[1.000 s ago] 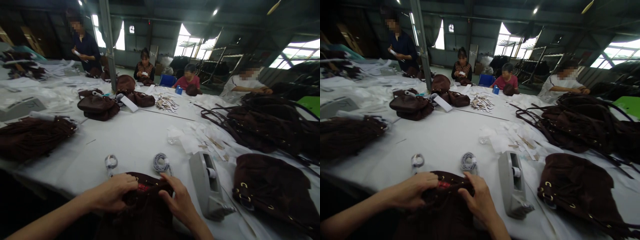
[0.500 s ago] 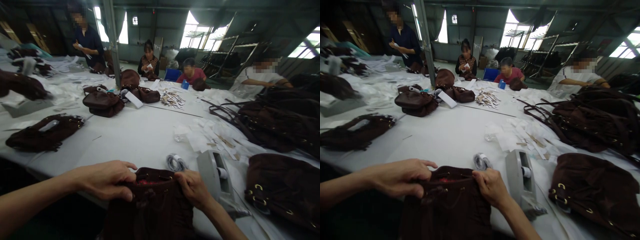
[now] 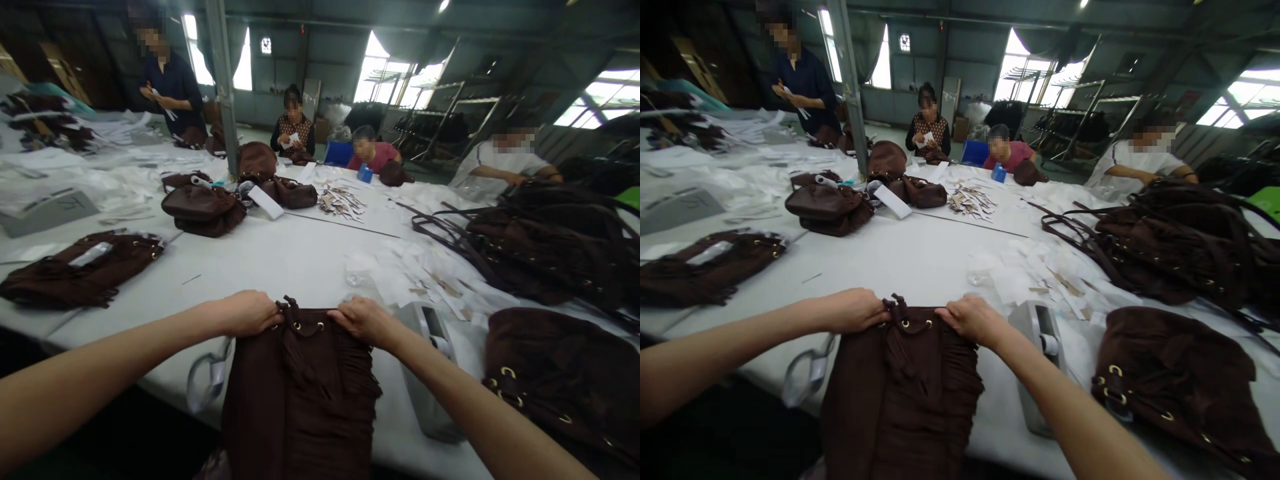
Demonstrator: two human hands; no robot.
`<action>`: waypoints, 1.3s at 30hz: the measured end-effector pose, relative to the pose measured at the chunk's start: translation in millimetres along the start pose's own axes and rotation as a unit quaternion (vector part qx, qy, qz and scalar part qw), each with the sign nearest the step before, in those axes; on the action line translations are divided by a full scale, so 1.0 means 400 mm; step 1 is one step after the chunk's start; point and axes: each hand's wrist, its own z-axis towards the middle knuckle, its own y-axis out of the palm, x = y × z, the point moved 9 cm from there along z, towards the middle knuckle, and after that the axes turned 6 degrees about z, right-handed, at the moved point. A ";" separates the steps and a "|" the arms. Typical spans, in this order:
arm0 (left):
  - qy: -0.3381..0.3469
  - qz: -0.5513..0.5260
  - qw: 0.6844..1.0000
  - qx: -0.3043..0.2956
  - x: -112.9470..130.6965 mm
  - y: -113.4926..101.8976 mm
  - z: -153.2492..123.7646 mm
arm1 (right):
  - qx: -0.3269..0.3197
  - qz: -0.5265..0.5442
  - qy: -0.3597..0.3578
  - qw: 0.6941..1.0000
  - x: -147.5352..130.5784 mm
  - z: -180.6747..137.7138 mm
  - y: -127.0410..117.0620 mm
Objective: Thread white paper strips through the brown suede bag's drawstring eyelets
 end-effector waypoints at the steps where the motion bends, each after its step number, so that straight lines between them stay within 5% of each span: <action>1: -0.014 0.015 1.000 -0.006 -0.014 0.027 0.028 | 0.007 -0.018 0.009 1.000 0.010 0.011 0.020; 4: -0.040 0.035 0.998 -0.025 -0.051 0.105 0.092 | 0.020 -0.031 0.027 0.999 0.003 0.013 0.047; 9: -0.054 0.038 0.997 -0.029 -0.102 0.167 0.121 | 0.094 0.072 -0.003 0.993 -0.124 -0.105 -0.005; 12: -0.056 0.030 0.998 -0.018 -0.129 0.169 0.112 | -0.022 0.154 -0.036 0.987 -0.170 -0.210 0.097; 14: -0.057 0.026 0.998 -0.005 -0.144 0.169 0.101 | -0.093 0.187 -0.031 0.978 -0.146 -0.276 0.195; 16: -0.061 0.025 0.998 0.013 -0.153 0.172 0.090 | -0.084 0.198 0.017 0.976 -0.081 -0.313 0.253; 20: -0.071 0.020 0.996 0.050 -0.157 0.180 0.081 | -0.047 0.274 0.067 0.958 -0.015 -0.303 0.252; 25: -0.067 -0.015 0.990 0.122 -0.136 0.092 0.038 | 0.003 0.302 0.090 0.949 -0.038 -0.278 0.154; 28: -0.090 -0.052 0.975 0.194 -0.100 0.002 -0.061 | 0.046 0.229 0.038 0.972 -0.077 -0.305 0.123; 30: -0.094 -0.142 0.961 0.219 -0.050 -0.010 -0.141 | 0.055 0.194 0.009 0.980 -0.102 -0.333 0.126; 34: -0.036 -0.271 0.952 0.136 0.114 0.136 -0.233 | 0.026 0.166 -0.001 0.986 -0.127 -0.387 0.153; 37: -0.059 -0.300 0.943 0.134 0.155 0.244 -0.260 | -0.002 0.203 -0.007 0.979 -0.134 -0.406 0.154; 39: -0.038 -0.314 0.939 0.134 0.163 0.265 -0.262 | 0.055 0.236 0.036 0.969 -0.108 -0.396 0.117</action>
